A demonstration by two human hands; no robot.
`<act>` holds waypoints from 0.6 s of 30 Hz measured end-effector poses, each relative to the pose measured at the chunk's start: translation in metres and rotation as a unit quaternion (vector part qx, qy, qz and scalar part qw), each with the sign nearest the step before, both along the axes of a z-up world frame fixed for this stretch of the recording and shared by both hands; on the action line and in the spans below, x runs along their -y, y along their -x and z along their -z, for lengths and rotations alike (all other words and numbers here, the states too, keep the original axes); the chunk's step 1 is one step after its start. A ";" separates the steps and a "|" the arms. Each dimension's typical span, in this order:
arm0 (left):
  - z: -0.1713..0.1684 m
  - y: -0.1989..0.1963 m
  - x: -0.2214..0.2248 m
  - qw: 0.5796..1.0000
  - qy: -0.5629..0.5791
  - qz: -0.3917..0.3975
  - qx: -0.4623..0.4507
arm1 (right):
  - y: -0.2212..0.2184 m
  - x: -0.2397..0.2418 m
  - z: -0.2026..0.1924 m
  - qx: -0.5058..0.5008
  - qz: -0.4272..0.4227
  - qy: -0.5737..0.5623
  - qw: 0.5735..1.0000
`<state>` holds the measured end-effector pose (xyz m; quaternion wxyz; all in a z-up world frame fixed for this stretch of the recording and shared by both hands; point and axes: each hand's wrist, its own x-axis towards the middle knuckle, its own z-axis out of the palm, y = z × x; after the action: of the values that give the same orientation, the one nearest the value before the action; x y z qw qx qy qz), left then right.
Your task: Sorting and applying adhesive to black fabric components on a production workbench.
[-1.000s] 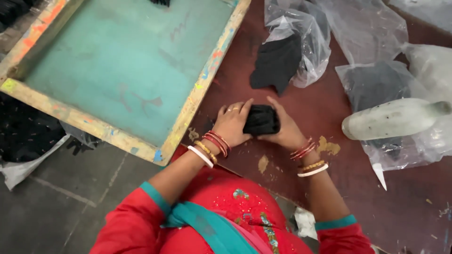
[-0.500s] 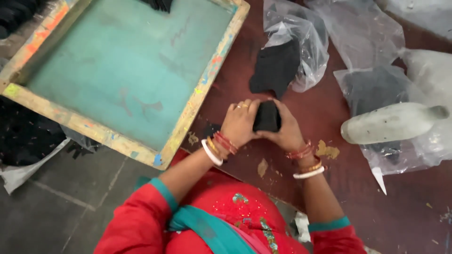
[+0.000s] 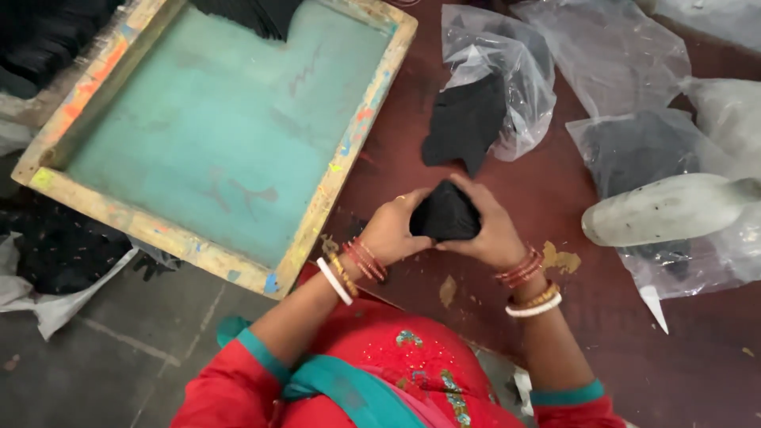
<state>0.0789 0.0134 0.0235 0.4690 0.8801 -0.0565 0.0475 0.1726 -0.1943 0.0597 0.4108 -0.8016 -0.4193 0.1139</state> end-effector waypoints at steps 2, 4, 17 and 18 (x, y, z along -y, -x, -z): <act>-0.012 0.006 0.004 0.996 0.080 -0.047 -0.005 | 0.004 0.003 -0.013 -0.105 0.040 -0.129 0.985; -0.005 0.007 0.013 0.972 0.234 -0.029 0.027 | 0.020 -0.013 -0.041 -0.187 0.041 -0.246 0.950; 0.042 0.015 0.043 0.813 0.577 0.031 -0.067 | 0.020 0.028 0.080 -0.346 0.127 -0.134 0.920; 0.036 0.018 0.040 0.814 0.576 0.028 -0.063 | 0.024 0.018 0.053 -0.346 0.122 -0.134 0.921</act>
<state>0.0609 -0.0264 -0.0127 0.8940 0.4479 -0.0138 0.0027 0.1487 -0.2120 0.0069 0.6448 -0.6944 -0.1613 0.2757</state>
